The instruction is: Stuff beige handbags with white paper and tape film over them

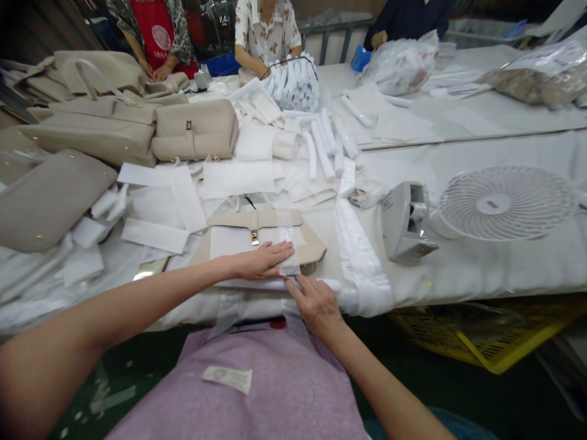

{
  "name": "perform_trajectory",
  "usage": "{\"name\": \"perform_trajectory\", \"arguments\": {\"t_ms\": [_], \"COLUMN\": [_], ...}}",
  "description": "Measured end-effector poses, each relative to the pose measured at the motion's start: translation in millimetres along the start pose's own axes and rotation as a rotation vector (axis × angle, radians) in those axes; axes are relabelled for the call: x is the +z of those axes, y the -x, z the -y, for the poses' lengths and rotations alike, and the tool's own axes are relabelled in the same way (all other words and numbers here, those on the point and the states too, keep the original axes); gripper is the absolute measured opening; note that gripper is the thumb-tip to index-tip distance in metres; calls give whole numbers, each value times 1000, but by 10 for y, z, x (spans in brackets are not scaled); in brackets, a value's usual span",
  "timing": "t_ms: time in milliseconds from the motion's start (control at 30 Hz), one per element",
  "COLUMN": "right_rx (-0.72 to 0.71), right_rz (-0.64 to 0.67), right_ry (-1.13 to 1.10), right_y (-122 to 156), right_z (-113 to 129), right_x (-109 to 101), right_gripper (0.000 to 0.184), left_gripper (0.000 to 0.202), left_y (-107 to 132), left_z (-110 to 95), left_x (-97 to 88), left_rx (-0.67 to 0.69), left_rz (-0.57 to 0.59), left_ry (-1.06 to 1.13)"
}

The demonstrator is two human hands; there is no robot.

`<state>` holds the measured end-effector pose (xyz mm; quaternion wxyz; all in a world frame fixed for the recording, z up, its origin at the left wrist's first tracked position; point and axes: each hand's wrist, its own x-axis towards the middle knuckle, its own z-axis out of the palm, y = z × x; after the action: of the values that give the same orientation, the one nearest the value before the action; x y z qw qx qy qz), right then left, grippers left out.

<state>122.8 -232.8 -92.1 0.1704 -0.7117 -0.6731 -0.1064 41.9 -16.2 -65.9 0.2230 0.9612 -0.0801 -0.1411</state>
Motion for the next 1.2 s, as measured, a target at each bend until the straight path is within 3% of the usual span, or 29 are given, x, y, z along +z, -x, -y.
{"name": "perform_trajectory", "arguments": {"t_ms": [233,333,533,800,967,1100,1200], "right_rx": [21,44,90,30,166,95,9], "right_rz": [-113,-167,-228,-322,-412,-233,-67], "right_ry": [99,112,109,-48,7,47,-16], "right_y": [-87,-123,-165,-31,-17,-234,-354], "right_z": [-41,-26,-13,-134,-283,-460,-589], "right_x": [246,317,359,531,338,146,182], "right_gripper": [23,22,15,22,14,37,45], "left_gripper": [92,95,67,60,57,53,54], "left_y": [-29,-10,11,9,21,25,23], "left_z": [45,-27,-178,-238,-275,-280,-267], "left_x": [-169,-170,-78,110,170,196,251], "left_rx": [60,43,-38,-132,-138,-130,-132], "left_rz": [133,156,47,-124,-162,-206,-228], "left_ry": [-40,-71,-214,-332,-386,-403,-421]}}
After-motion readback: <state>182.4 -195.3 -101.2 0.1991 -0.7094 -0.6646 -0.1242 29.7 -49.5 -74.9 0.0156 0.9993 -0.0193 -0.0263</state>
